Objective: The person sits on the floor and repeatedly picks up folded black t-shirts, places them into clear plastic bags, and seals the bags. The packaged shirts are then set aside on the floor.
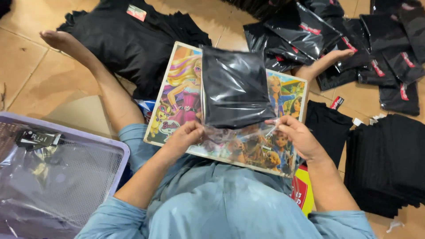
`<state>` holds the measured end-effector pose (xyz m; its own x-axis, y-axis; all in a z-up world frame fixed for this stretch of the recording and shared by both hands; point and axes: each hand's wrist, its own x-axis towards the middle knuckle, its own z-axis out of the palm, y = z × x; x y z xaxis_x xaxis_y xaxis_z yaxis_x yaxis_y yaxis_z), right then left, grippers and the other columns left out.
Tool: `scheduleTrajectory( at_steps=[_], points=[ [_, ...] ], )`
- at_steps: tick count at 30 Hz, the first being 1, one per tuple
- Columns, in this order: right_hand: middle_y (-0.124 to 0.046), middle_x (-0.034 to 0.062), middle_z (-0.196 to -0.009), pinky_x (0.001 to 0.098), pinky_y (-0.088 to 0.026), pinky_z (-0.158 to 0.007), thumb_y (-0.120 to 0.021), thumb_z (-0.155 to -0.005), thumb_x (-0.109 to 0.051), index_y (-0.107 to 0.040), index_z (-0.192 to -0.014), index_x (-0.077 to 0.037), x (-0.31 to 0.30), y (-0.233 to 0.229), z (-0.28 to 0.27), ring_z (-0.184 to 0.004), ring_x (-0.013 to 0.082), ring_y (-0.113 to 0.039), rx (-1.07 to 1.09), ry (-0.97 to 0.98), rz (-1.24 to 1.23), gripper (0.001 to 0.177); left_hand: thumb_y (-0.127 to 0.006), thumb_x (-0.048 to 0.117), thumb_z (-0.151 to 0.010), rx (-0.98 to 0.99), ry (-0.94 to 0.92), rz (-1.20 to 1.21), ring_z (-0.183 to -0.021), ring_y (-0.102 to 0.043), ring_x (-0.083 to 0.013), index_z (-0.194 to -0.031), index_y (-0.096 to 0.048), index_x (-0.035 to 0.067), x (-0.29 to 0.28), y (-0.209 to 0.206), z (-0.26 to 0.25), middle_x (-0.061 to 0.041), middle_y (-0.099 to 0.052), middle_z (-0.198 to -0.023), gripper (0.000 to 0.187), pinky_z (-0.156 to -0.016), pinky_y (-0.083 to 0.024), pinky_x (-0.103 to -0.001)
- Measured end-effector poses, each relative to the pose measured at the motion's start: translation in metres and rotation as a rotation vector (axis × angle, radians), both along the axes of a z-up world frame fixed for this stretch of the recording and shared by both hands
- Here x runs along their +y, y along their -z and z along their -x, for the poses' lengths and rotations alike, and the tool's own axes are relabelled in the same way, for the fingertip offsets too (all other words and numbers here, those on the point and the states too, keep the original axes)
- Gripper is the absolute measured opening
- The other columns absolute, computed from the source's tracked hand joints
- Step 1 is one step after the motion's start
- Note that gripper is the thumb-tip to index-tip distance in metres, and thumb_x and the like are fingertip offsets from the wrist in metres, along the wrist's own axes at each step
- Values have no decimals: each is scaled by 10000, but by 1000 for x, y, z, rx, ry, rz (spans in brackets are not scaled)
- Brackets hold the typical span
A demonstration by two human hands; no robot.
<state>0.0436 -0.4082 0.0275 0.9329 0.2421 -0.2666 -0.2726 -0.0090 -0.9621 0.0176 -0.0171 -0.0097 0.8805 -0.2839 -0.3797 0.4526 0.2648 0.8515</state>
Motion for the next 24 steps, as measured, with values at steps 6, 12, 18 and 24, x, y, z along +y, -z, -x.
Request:
scheduleTrajectory(
  at_steps=[6,12,18,24],
  points=[
    [-753,59,-1252,445,-549,-968,-640,-937,-313,-707,-1269,-309,5,-26,8,-1125,303,-713,-46,-223,1007,338,-605,427,-962,-247,527,-901,-1105,-721,-324,-1192,-714,230,10,-20,11,-98,-783,-1101,322,-962,-557,-451],
    [-757,48,-1124,366,-556,-934,-630,-980,-234,-742,-1223,-189,58,-12,6,-1064,230,-710,-461,-187,799,271,-578,258,-955,-1254,113,-1282,-1391,-514,-247,-1361,-630,326,4,17,1,17,-638,-1393,415,-1164,-357,-434],
    [-690,219,-1151,481,-464,-1064,-594,-907,-88,-695,-1227,-62,64,35,-35,-1178,410,-633,-681,-315,706,337,-630,190,-856,-1134,404,-1376,-1423,-455,-273,-1379,-610,302,-7,40,-11,19,-563,-1506,535,-1165,-327,-515],
    [-722,95,-967,435,-529,-952,-691,-889,-192,-734,-1032,-156,87,35,-35,-1033,309,-695,-795,-327,876,154,-487,237,-1014,-1208,317,-1316,-1466,-396,-217,-1432,-555,334,-26,67,-29,71,-553,-1493,434,-1209,-257,-434]
  ],
)
